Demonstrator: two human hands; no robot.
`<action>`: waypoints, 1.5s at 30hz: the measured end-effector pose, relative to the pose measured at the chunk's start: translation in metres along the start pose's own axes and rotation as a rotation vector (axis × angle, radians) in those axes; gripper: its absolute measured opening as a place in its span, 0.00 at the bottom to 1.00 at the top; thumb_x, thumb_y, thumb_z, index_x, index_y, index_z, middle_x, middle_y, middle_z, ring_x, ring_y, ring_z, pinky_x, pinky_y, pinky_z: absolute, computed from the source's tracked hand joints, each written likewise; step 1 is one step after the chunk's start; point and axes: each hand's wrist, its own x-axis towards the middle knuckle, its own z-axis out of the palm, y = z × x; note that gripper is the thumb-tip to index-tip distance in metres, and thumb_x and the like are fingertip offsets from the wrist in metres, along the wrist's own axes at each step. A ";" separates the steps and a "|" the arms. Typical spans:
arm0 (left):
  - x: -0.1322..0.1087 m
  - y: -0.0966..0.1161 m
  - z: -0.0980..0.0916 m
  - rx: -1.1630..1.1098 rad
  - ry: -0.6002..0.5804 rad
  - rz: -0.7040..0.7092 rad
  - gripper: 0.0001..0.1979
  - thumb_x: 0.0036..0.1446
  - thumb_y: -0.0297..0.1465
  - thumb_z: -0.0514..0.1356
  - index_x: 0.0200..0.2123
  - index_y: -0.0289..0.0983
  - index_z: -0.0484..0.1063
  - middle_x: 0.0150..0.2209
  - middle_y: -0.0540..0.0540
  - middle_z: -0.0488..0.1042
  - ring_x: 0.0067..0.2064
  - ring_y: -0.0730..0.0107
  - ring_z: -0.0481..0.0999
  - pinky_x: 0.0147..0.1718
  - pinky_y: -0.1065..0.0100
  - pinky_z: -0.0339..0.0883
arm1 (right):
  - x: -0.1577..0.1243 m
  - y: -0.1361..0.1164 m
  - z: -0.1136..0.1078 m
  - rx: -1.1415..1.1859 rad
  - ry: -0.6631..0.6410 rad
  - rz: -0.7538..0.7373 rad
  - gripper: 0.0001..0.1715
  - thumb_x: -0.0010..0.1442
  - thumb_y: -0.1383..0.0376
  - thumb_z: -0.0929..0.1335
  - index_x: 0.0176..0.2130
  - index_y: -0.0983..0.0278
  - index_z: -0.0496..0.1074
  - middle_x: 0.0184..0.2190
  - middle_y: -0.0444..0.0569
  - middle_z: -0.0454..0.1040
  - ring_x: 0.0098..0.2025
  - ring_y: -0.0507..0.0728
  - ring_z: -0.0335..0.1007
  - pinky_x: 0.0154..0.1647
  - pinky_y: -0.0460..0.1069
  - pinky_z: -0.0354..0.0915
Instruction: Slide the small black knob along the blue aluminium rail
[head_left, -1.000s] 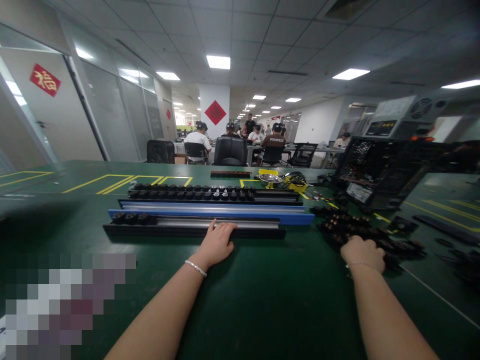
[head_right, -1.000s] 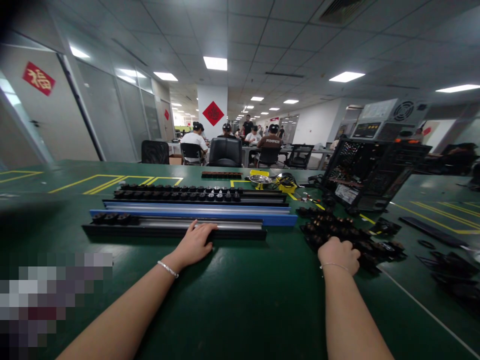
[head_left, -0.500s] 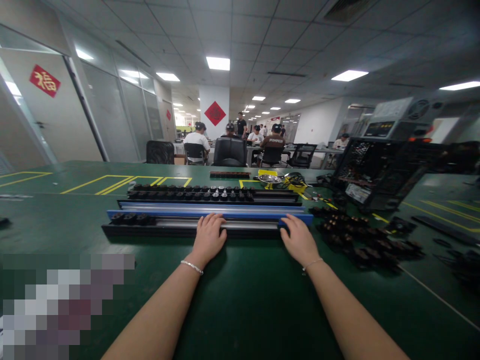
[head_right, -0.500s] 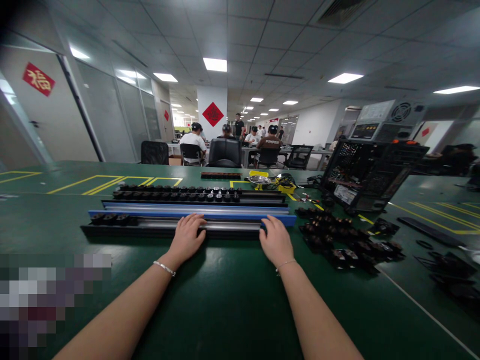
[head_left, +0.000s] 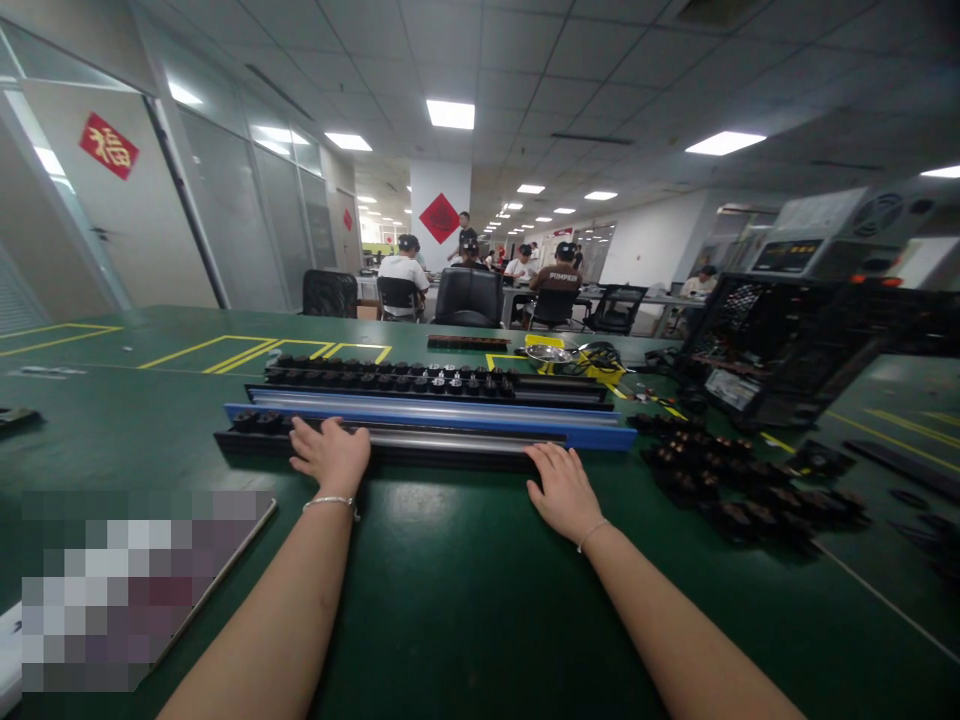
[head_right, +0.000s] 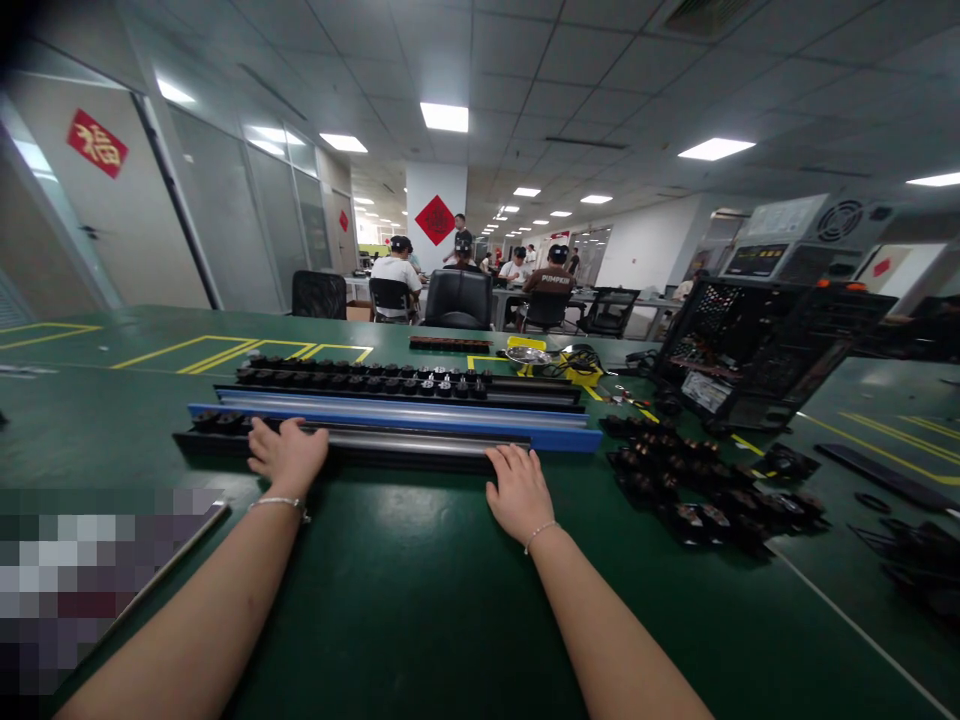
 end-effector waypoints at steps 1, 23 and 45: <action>0.004 -0.002 -0.001 -0.009 -0.021 -0.032 0.24 0.48 0.40 0.55 0.49 0.36 0.65 0.65 0.33 0.41 0.64 0.47 0.42 0.57 0.44 0.43 | 0.000 0.000 0.000 0.002 0.004 -0.004 0.27 0.55 0.65 0.61 0.55 0.61 0.61 0.55 0.50 0.63 0.60 0.59 0.50 0.62 0.58 0.41; 0.024 -0.013 -0.013 -0.071 0.037 -0.124 0.21 0.47 0.38 0.54 0.44 0.37 0.71 0.59 0.37 0.55 0.63 0.47 0.46 0.57 0.48 0.45 | 0.000 0.000 0.001 0.015 0.001 0.005 0.26 0.55 0.65 0.60 0.54 0.60 0.61 0.53 0.50 0.64 0.59 0.58 0.51 0.62 0.58 0.40; 0.022 -0.012 -0.005 0.000 -0.002 -0.070 0.24 0.49 0.41 0.52 0.48 0.37 0.69 0.61 0.36 0.53 0.64 0.48 0.44 0.58 0.49 0.44 | 0.002 0.001 0.002 0.027 0.027 -0.001 0.26 0.55 0.66 0.60 0.53 0.60 0.62 0.51 0.51 0.65 0.56 0.58 0.53 0.61 0.59 0.42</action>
